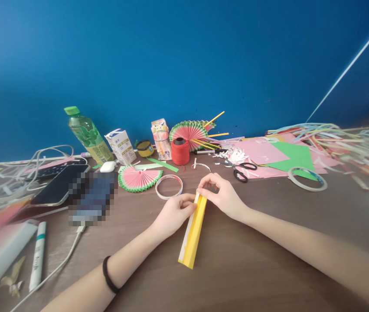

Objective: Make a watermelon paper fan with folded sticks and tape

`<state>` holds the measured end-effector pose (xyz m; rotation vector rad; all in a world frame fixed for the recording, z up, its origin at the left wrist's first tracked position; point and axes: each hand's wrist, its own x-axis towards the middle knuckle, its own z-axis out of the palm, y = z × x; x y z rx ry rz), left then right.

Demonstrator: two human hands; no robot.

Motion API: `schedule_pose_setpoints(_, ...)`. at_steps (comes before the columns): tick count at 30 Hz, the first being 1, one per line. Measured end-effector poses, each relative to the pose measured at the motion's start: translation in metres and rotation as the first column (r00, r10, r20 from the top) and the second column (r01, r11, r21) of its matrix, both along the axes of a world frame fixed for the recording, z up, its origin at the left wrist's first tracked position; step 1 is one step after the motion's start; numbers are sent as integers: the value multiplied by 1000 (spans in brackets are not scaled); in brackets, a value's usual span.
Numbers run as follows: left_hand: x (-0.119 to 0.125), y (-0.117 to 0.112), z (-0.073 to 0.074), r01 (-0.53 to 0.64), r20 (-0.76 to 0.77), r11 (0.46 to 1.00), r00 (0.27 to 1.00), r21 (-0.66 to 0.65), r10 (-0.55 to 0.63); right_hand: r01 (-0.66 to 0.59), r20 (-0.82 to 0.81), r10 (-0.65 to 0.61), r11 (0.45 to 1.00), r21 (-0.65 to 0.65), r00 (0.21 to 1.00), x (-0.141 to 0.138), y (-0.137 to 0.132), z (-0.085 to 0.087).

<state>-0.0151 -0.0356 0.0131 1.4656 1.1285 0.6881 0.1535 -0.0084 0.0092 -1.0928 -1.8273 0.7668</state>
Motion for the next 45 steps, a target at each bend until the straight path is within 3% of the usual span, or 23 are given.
schedule_pose_setpoints(6,1,-1,1,-18,-17,1000,1000,-3,18,-8,0,9,999,47,1000,0,2,1)
schedule_pose_setpoints(26,-1,-1,1,57,51,998,997,-17,-56,-42,-100,31,993,-110,994,-1,3,0)
schedule_pose_setpoints(33,0,-3,2,64,48,998,997,-14,-63,-123,-250,62,963,-238,966,-1,5,-3)
schedule_pose_setpoints(37,1,-2,-2,40,4,999,999,21,-40,-141,-320,40,944,-297,947,-3,6,-4)
schedule_pose_setpoints(45,1,-1,-6,-61,-41,994,997,92,65,-181,-372,72,946,-268,925,0,8,-5)
